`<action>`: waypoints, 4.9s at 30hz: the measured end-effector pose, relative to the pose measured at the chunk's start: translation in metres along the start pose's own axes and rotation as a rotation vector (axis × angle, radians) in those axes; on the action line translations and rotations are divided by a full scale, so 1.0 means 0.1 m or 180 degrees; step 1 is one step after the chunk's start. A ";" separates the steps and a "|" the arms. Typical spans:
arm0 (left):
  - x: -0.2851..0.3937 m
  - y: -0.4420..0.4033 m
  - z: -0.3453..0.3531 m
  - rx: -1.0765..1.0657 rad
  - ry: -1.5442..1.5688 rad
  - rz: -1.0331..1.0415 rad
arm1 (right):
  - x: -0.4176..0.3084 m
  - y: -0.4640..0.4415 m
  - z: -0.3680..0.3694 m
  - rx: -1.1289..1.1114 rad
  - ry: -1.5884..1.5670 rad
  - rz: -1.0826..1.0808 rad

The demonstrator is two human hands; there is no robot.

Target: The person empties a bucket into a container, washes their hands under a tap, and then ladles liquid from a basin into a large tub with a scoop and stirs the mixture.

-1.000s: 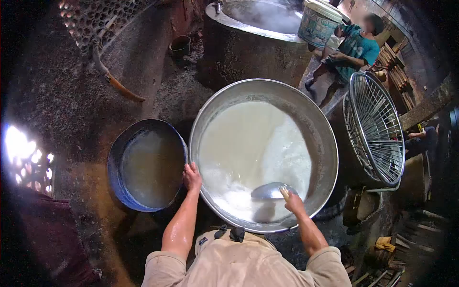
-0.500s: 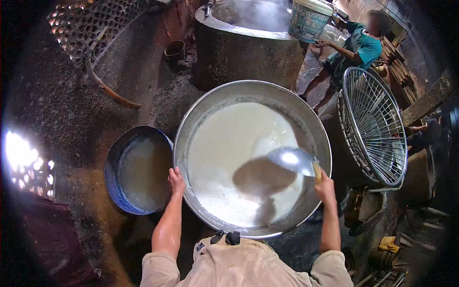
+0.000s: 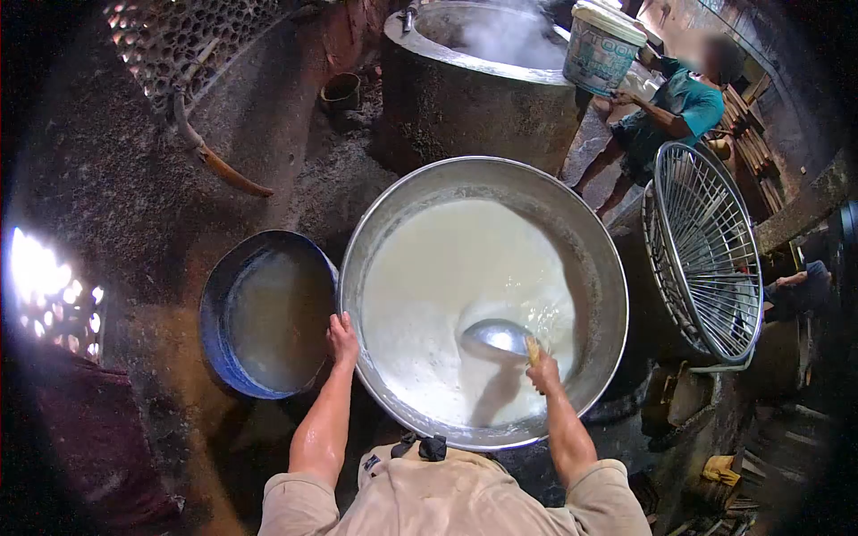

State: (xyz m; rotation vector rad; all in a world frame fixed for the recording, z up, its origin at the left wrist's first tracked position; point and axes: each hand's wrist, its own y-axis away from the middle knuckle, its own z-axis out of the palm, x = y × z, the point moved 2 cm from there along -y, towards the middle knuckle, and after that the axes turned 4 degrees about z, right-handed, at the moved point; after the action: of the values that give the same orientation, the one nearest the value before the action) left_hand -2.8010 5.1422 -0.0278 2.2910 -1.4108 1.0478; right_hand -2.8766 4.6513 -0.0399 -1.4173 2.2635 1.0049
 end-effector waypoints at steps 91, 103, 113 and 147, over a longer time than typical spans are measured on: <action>0.12 0.05 -0.06 -0.0201 -0.0281 -0.0229 | -0.98 1.16 0.68 -0.0723 -0.0450 0.0618; 0.24 0.04 -0.15 -0.0099 0.0106 -0.0131 | -2.88 0.54 -0.15 -0.0368 0.0461 -0.0619; 0.02 0.05 0.05 -0.0318 0.0374 -0.0338 | -2.39 -0.31 0.87 -0.0209 0.1352 -0.0687; 0.01 0.01 -0.01 -0.0294 -0.0308 -0.0262 | -0.14 -0.12 -1.47 0.1080 0.0369 -0.0066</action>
State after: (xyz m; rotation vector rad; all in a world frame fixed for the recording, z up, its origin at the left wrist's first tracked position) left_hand -2.8020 5.1414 -0.0261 2.3392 -1.3573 0.8405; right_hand -2.8419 4.5561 0.0689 -1.3760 2.3546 0.5095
